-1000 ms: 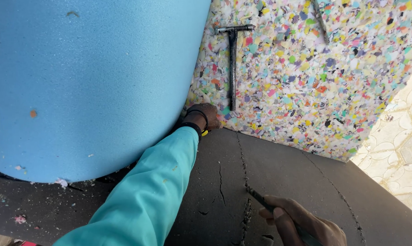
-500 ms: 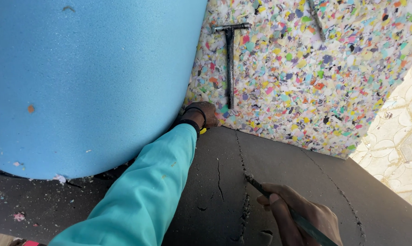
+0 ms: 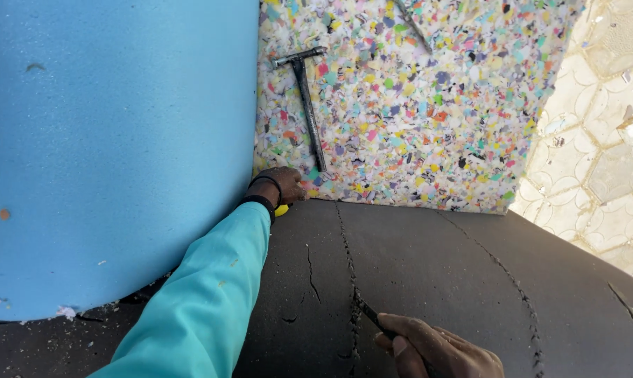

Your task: Measuring and marking a large piece of foam using a tape measure and a marker

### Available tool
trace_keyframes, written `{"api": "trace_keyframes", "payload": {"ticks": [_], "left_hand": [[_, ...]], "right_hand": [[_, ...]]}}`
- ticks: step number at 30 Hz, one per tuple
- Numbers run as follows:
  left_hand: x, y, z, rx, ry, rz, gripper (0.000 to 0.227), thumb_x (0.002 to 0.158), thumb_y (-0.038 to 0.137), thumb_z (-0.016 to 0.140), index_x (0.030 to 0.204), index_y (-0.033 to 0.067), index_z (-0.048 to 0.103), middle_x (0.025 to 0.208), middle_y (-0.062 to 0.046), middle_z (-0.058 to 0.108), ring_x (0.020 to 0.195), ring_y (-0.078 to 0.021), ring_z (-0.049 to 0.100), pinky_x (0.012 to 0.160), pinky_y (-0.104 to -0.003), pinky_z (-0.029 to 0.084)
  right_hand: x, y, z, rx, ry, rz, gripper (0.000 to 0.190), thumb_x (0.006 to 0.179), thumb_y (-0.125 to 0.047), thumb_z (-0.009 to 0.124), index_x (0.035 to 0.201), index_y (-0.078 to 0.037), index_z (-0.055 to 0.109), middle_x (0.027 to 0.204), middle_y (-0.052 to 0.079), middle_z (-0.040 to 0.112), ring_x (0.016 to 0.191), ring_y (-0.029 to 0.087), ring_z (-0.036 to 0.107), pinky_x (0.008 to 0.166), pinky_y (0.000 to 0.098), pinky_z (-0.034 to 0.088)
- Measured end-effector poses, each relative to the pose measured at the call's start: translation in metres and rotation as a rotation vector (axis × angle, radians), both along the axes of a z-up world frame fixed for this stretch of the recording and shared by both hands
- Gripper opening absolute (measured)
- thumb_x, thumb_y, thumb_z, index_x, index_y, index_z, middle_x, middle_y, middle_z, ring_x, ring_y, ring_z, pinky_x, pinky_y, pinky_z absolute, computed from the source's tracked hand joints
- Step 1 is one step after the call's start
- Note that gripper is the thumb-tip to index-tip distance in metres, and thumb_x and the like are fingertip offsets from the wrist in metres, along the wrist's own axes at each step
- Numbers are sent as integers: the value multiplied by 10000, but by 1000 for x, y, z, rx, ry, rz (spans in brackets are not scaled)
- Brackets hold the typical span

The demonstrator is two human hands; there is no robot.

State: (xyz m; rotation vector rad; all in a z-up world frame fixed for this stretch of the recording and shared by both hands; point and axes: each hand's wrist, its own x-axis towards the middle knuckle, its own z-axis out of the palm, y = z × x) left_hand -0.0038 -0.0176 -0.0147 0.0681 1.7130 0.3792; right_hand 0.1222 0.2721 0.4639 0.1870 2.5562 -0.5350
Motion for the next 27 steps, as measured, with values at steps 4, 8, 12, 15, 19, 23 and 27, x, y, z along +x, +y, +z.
{"api": "trace_keyframes", "payload": {"ticks": [4, 8, 12, 15, 19, 23, 27], "left_hand": [[-13, -10, 20, -16, 39, 1, 885, 1133, 659, 762, 1878, 232, 546, 1804, -94, 670, 1521, -395, 728, 1221, -591, 656], [-39, -16, 78, -35, 337, 202, 1051, 1081, 756, 769, 1920, 220, 433, 1817, -88, 620, 1561, -428, 672, 1238, -623, 611], [-38, -25, 236, 115, 732, 588, 923, 1050, 680, 782, 1795, 155, 636, 1546, -19, 867, 1421, -442, 777, 1141, -690, 614], [13, -18, 378, 97, 917, 699, 676, 1077, 633, 814, 1556, 158, 842, 1064, 38, 941, 1104, -375, 892, 953, -642, 646], [116, -3, 463, -56, 795, 820, 614, 1039, 677, 809, 1468, 246, 894, 823, 29, 848, 831, -285, 856, 807, -581, 635], [214, 31, 427, -253, 745, 840, 361, 1098, 749, 786, 1058, 390, 791, 858, 89, 758, 766, -315, 717, 644, -625, 567], [223, 53, 424, -358, 1082, 610, 349, 1161, 681, 788, 1072, 360, 683, 1042, 103, 730, 919, -296, 722, 564, -552, 522]], "right_hand": [[6, -10, 12, -57, 2, -150, 392, 977, -340, 780, 1165, -528, 1068, 909, -231, 1126, 833, -51, 1046, 783, 207, 771], [37, -4, 12, -198, 69, 20, 360, 1110, -412, 714, 1380, -414, 953, 1093, -244, 1084, 1023, 41, 1038, 846, 290, 780], [72, 12, 45, -248, -146, -267, 385, 990, -405, 805, 1241, -445, 1094, 1047, -154, 1194, 994, -12, 1129, 857, 221, 822], [41, 8, 79, -251, -236, -583, 460, 1031, -432, 779, 1333, -306, 1102, 1075, -38, 1230, 1133, 34, 1117, 1061, 247, 788], [-15, -1, 28, -352, -170, -524, 483, 1136, -412, 656, 1424, -200, 980, 1174, 13, 1110, 1093, 169, 1017, 943, 414, 843], [-68, -4, -93, -238, -229, -181, 511, 1173, -485, 549, 1433, -245, 917, 1221, -43, 1021, 1237, 242, 925, 990, 502, 699], [-105, -17, -181, -221, -335, -68, 457, 1193, -444, 582, 1075, -237, 973, 1176, -31, 994, 1005, 272, 855, 833, 505, 642]]}}
